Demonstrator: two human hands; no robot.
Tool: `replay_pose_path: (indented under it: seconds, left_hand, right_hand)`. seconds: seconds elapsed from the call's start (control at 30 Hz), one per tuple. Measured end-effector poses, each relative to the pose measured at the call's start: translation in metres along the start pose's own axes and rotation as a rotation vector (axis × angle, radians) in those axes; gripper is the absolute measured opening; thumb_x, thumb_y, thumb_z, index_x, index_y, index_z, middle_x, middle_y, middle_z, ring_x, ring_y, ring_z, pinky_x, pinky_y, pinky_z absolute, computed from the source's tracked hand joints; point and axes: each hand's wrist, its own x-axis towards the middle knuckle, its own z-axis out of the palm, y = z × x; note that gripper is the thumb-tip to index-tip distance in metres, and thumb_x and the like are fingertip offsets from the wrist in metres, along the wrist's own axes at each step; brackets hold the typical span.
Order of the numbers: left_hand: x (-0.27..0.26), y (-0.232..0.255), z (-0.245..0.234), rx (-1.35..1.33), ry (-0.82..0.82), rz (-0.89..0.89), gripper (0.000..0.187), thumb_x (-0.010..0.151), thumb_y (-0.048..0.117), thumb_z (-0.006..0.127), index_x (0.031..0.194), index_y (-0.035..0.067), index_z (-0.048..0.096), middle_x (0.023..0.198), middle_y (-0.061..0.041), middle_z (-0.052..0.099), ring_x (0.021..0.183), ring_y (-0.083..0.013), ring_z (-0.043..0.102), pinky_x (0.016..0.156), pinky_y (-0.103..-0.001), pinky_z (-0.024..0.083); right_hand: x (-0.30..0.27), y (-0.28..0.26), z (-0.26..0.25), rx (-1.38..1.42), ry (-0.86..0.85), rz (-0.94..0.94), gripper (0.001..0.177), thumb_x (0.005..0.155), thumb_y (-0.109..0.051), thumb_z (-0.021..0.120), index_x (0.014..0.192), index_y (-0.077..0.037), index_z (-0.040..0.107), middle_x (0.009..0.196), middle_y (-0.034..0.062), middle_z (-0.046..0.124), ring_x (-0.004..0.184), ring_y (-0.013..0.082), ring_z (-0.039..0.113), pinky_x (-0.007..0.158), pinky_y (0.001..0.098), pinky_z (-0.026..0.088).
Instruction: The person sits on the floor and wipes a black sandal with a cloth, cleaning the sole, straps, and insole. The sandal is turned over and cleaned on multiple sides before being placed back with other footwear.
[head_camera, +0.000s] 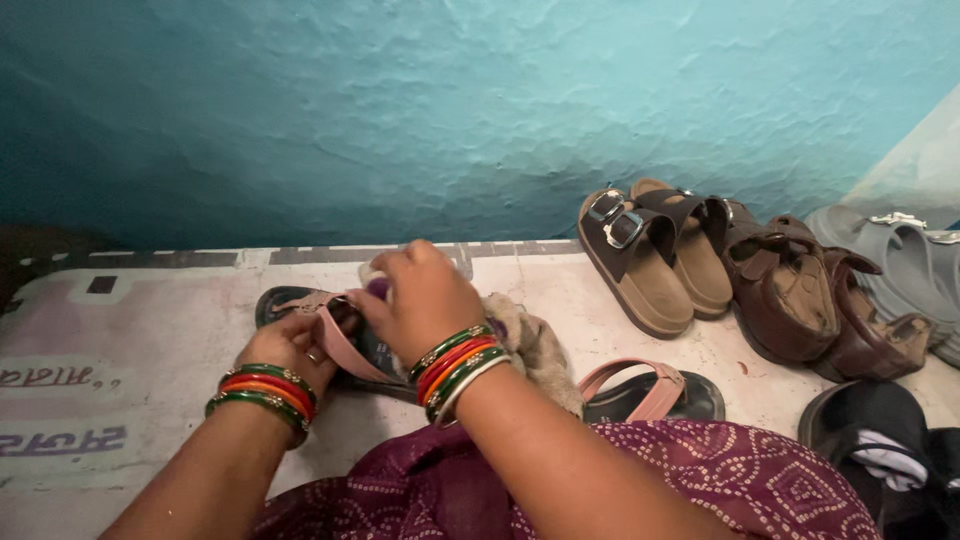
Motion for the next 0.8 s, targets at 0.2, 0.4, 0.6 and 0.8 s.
replay_pose_path:
  seconds: [0.2, 0.4, 0.6, 0.8]
  left_hand:
    - [-0.015, 0.006, 0.01, 0.1, 0.07, -0.012, 0.033, 0.105, 0.026, 0.044, 0.128, 0.006, 0.057, 0.123, -0.01, 0.065, 0.115, -0.0243, 0.06, 0.102, -0.045, 0.049]
    - [-0.021, 0.016, 0.019, 0.034, 0.056, -0.087, 0.053, 0.102, 0.044, 0.03, 0.139, 0.014, 0.053, 0.142, -0.008, 0.059, 0.13, -0.0268, 0.054, 0.109, -0.043, 0.04]
    - [-0.019, 0.011, 0.013, 0.031, -0.078, 0.001, 0.053, 0.105, 0.039, 0.031, 0.144, 0.009, 0.049, 0.151, -0.011, 0.054, 0.139, -0.0239, 0.051, 0.117, -0.037, 0.038]
    - [0.008, 0.003, -0.012, -0.188, -0.094, -0.254, 0.051, 0.103, 0.041, 0.033, 0.141, 0.013, 0.054, 0.14, -0.008, 0.063, 0.128, -0.0235, 0.055, 0.108, -0.033, 0.039]
  right_hand:
    - [-0.006, -0.009, 0.038, -0.015, 0.092, -0.136, 0.028, 0.096, -0.033, 0.065, 0.111, -0.01, 0.074, 0.108, 0.0107, 0.066, 0.1, 0.0304, 0.067, 0.082, 0.045, 0.055]
    - [-0.01, -0.003, 0.077, -0.09, 0.096, -0.286, 0.04, 0.1, -0.03, 0.059, 0.135, -0.011, 0.064, 0.138, 0.01, 0.061, 0.121, 0.0283, 0.06, 0.1, 0.0446, 0.046]
    - [-0.018, -0.002, 0.088, -0.15, -0.168, -0.237, 0.049, 0.089, -0.023, 0.058, 0.137, -0.013, 0.063, 0.152, 0.0094, 0.048, 0.125, 0.035, 0.05, 0.1, 0.0486, 0.039]
    - [-0.027, -0.011, 0.075, -0.14, -0.179, -0.275, 0.043, 0.082, -0.016, 0.061, 0.123, -0.011, 0.073, 0.15, 0.0079, 0.052, 0.124, 0.0344, 0.052, 0.107, 0.0481, 0.038]
